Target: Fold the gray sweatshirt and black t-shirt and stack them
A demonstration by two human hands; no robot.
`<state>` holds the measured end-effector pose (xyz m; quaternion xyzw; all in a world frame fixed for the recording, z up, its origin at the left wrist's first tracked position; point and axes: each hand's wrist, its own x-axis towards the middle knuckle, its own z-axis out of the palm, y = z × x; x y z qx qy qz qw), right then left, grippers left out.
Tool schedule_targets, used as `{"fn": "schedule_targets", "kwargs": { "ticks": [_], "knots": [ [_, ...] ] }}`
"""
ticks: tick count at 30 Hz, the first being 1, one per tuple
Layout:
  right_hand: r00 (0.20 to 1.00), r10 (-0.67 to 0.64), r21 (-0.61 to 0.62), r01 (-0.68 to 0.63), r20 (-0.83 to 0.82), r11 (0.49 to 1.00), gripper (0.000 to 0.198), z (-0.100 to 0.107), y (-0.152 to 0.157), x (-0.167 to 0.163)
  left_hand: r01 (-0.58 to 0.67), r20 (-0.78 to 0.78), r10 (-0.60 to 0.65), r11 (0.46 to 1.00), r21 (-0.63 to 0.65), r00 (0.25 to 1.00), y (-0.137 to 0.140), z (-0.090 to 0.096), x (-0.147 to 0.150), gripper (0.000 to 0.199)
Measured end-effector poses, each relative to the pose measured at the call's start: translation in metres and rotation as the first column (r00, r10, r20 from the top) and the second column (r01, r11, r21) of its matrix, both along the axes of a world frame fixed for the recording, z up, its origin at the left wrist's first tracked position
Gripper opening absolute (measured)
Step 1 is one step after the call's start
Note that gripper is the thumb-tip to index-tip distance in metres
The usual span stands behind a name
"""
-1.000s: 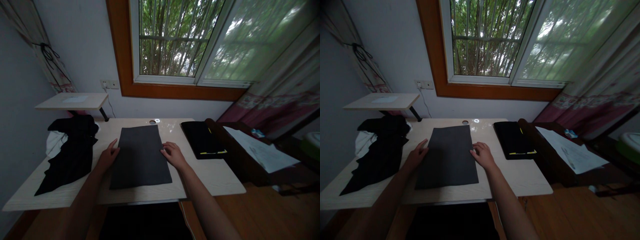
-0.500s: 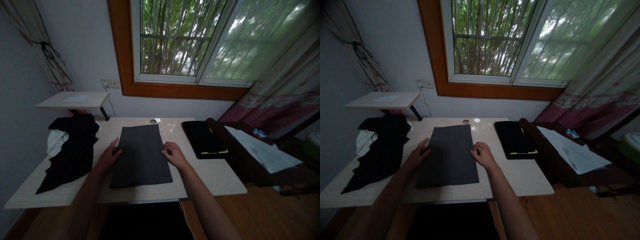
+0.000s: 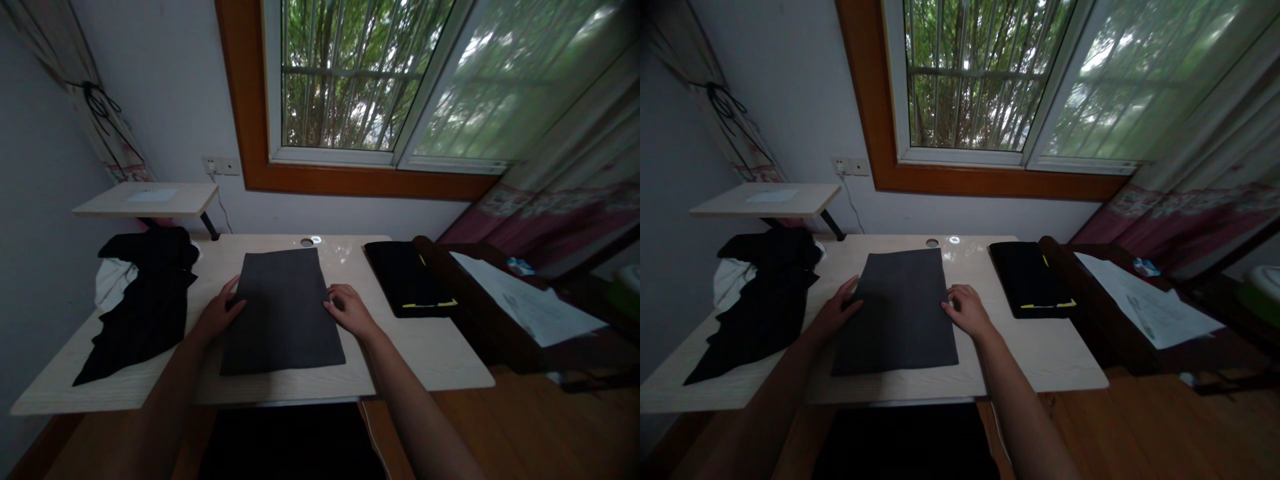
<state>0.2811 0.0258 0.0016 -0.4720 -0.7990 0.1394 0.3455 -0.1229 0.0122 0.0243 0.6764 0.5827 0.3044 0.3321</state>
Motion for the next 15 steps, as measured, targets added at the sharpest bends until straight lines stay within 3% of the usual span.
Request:
{"fn": "schedule_targets", "kwargs": {
  "ticks": [5, 10, 15],
  "knots": [
    [0.994, -0.023, -0.096, 0.012, -0.105, 0.995, 0.021, -0.0007, -0.0005, -0.0013, -0.019, 0.043, 0.02, 0.999, -0.031, 0.999, -0.0009, 0.004, 0.0039, 0.091],
    [0.95, -0.066, -0.254, -0.014, -0.305, 0.967, 0.047, -0.0033, 0.0012, -0.0039, -0.027, 0.038, 0.028, 0.999, -0.034, 0.999, 0.0002, 0.0034, 0.0057, 0.087],
    [0.919, -0.079, -0.311, -0.049, -0.386, 0.949, 0.065, -0.0024, 0.0046, -0.0097, -0.027, 0.075, 0.027, 1.0, -0.008, 0.997, 0.0046, 0.0013, 0.0073, 0.089]
  ]
}}
